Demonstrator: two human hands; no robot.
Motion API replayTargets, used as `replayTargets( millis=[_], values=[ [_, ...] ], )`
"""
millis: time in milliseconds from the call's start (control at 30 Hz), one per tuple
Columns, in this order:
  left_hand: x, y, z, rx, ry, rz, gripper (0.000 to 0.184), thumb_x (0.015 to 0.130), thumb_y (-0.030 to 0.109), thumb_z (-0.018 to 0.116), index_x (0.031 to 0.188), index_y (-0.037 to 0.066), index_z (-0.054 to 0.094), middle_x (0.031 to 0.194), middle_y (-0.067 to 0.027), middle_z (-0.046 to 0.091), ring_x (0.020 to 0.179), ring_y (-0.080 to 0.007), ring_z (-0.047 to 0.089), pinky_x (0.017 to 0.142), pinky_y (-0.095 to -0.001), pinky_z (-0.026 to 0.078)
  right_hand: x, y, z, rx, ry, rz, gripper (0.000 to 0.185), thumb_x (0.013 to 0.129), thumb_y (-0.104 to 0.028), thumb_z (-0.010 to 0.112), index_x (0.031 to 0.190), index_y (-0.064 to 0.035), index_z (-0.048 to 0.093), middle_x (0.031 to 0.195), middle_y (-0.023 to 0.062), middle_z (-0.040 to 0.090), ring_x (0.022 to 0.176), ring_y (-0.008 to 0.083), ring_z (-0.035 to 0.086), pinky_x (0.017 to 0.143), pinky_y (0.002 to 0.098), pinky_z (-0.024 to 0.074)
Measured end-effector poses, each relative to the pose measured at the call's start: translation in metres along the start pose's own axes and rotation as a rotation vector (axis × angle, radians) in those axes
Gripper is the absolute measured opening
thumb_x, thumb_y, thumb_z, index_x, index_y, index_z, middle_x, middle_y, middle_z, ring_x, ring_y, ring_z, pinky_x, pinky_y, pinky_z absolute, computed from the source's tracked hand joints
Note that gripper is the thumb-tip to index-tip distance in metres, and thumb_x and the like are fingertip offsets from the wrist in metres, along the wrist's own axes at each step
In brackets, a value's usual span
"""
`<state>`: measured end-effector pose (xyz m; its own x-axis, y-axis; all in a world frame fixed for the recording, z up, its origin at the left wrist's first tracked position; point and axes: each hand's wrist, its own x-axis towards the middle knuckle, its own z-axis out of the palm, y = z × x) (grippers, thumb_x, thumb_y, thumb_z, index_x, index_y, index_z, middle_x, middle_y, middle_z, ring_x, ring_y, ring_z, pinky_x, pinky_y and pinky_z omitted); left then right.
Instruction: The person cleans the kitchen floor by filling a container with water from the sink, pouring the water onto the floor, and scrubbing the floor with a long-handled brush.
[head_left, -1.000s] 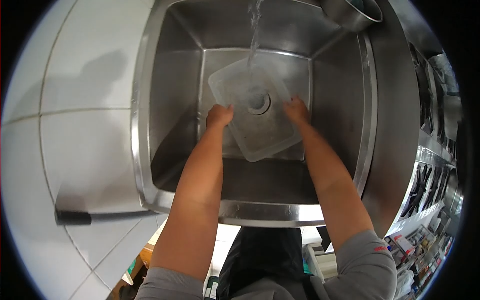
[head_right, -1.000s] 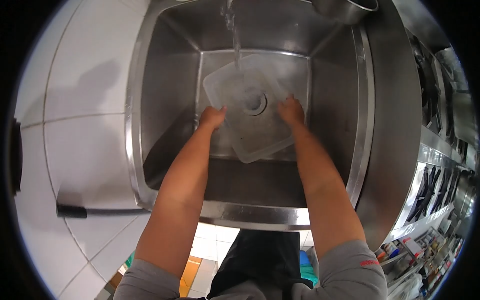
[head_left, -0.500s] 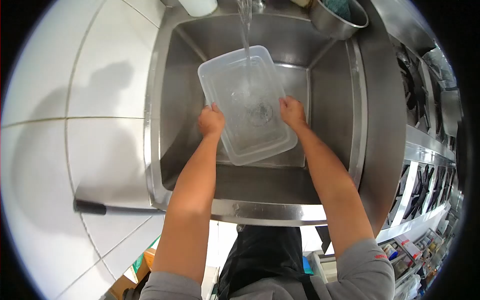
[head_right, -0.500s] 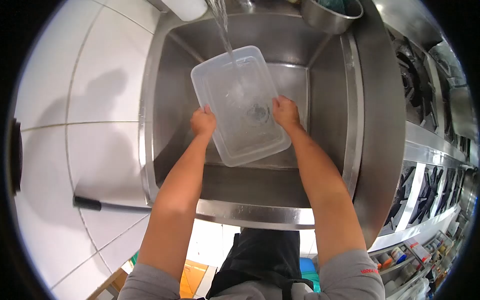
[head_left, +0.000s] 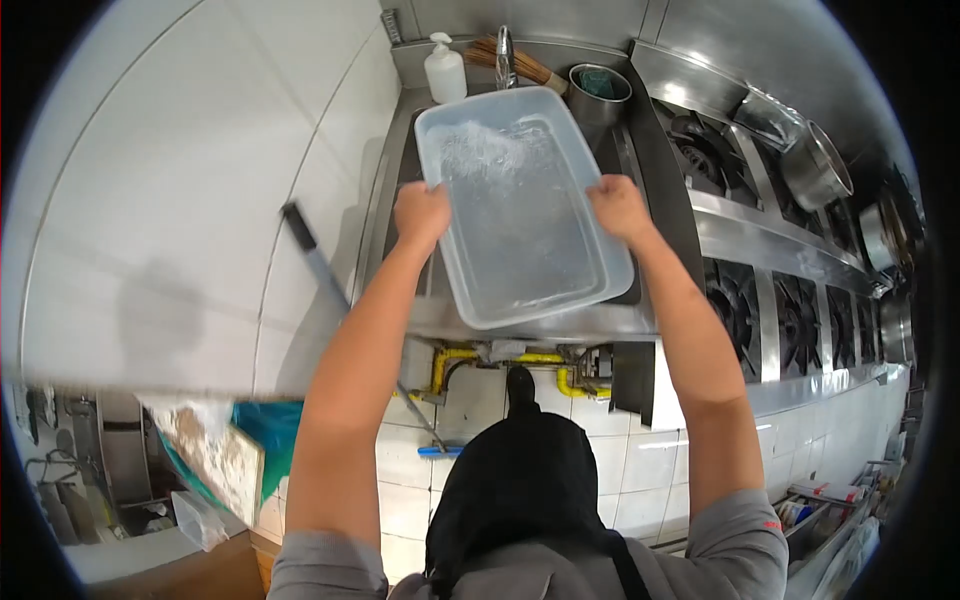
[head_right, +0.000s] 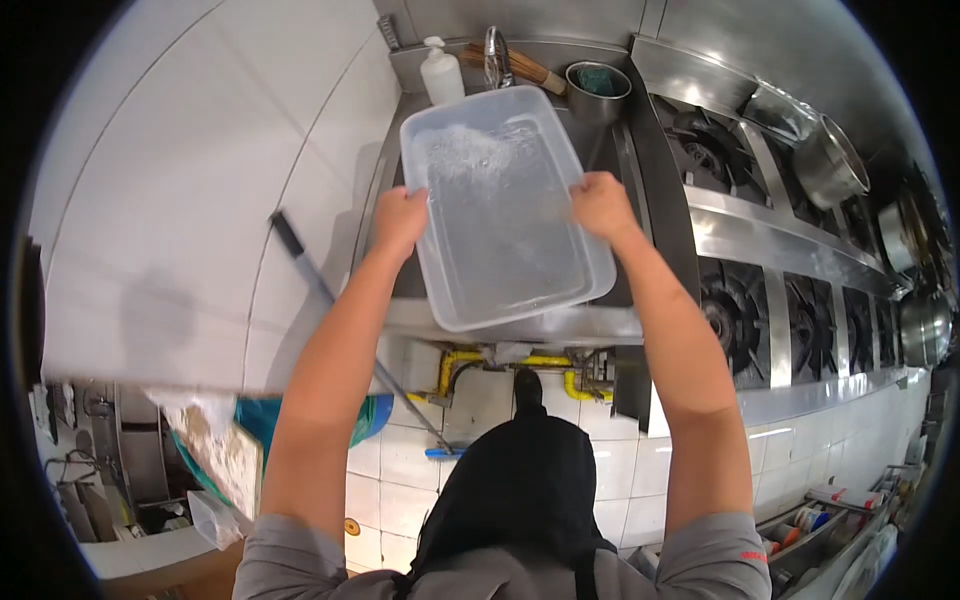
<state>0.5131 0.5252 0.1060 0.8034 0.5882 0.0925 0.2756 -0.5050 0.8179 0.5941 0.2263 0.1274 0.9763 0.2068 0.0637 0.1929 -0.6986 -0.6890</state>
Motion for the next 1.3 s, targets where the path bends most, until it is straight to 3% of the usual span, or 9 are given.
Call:
replayTargets(
  millis=[133,233,433,667,733,767,833,1133,1300],
  values=[
    [-0.075,0.028,-0.057,-0.117,-0.101,-0.026,0.028,0.081,0.019,0.062,0.065,-0.004,0.057,0.069,-0.0193,0.063,0.062,-0.0329,0.063,0.062,-0.0447,0.048,-0.103,-0.034,-0.043,-0.044,0.02,0.009,0.028,0.083,-0.023,0.064,0.083,0.0049,0.066,0.074,0.0231,0.065,0.075,0.0359,0.068,0.072,0.0418,0.0508],
    [-0.134,0.029,-0.083,-0.232,-0.247,-0.121,0.024,0.083,0.019,0.066,0.074,-0.003,0.061,0.063,-0.0077,0.056,0.055,-0.02,0.053,0.05,-0.0399,0.04,-0.177,-0.033,-0.056,0.061,-0.038,0.141,0.025,0.08,-0.019,0.064,0.077,0.0066,0.062,0.066,0.0168,0.059,0.065,0.0241,0.061,0.065,0.039,0.0479],
    [-0.277,-0.039,-0.079,-0.209,-0.319,-0.056,0.026,0.081,0.018,0.064,0.068,-0.003,0.06,0.059,-0.0138,0.059,0.055,-0.0257,0.058,0.055,-0.0422,0.044,-0.336,0.016,-0.045,0.123,-0.017,0.212,0.023,0.08,-0.016,0.064,0.075,0.0061,0.061,0.062,0.0167,0.058,0.063,0.0216,0.056,0.061,0.0395,0.0466],
    [-0.484,-0.129,-0.037,-0.038,-0.351,-0.045,0.035,0.088,0.024,0.064,0.067,-0.001,0.053,0.063,-0.0226,0.056,0.057,-0.0394,0.054,0.057,-0.047,0.042,-0.54,0.113,-0.015,0.046,0.058,0.221,0.031,0.086,-0.014,0.064,0.067,0.0042,0.047,0.06,0.0244,0.044,0.054,0.0345,0.041,0.054,0.0426,0.0387],
    [-0.54,-0.155,-0.02,-0.007,-0.361,-0.03,0.034,0.089,0.022,0.065,0.067,-0.002,0.053,0.055,-0.0168,0.052,0.052,-0.0209,0.05,0.054,-0.0403,0.042,-0.598,0.137,-0.009,0.058,0.078,0.258,0.031,0.087,-0.013,0.064,0.067,0.0035,0.046,0.059,0.0243,0.043,0.053,0.0349,0.039,0.053,0.0427,0.0378],
    [-0.565,-0.165,-0.016,0.001,-0.375,-0.031,0.034,0.089,0.022,0.065,0.067,-0.002,0.053,0.055,-0.0168,0.052,0.052,-0.0209,0.05,0.054,-0.0403,0.042,-0.629,0.147,-0.006,0.043,0.083,0.309,0.031,0.088,-0.013,0.063,0.068,0.0031,0.045,0.058,0.0239,0.043,0.053,0.0352,0.038,0.052,0.0426,0.0376],
    [-0.614,-0.185,-0.007,-0.011,-0.486,-0.08,0.034,0.09,0.022,0.062,0.068,-0.001,0.049,0.062,-0.0232,0.054,0.057,-0.0404,0.055,0.056,-0.0477,0.042,-0.684,0.169,0.0,0.036,0.091,0.376,0.031,0.088,-0.013,0.063,0.068,0.0026,0.045,0.058,0.0235,0.043,0.052,0.0355,0.037,0.051,0.0425,0.0373],
    [-0.801,-0.238,0.006,0.035,-0.667,0.052,0.033,0.091,0.024,0.061,0.07,0.002,0.05,0.061,-0.0225,0.056,0.061,-0.0448,0.058,0.055,-0.0514,0.043,-0.925,0.226,0.019,0.019,0.229,0.604,0.029,0.091,-0.012,0.061,0.07,0.002,0.046,0.057,0.0205,0.045,0.049,0.0326,0.042,0.05,0.042,0.0376],
    [-0.893,-0.257,0.006,0.025,-0.865,0.065,0.029,0.093,0.026,0.058,0.076,0.004,0.052,0.067,-0.0237,0.059,0.066,-0.0458,0.06,0.056,-0.0542,0.045,-1.031,0.237,0.011,0.007,0.296,0.731,0.027,0.092,-0.01,0.059,0.071,0.0016,0.045,0.057,0.0172,0.046,0.05,0.0222,0.041,0.05,0.0382,0.0371]
  ],
)
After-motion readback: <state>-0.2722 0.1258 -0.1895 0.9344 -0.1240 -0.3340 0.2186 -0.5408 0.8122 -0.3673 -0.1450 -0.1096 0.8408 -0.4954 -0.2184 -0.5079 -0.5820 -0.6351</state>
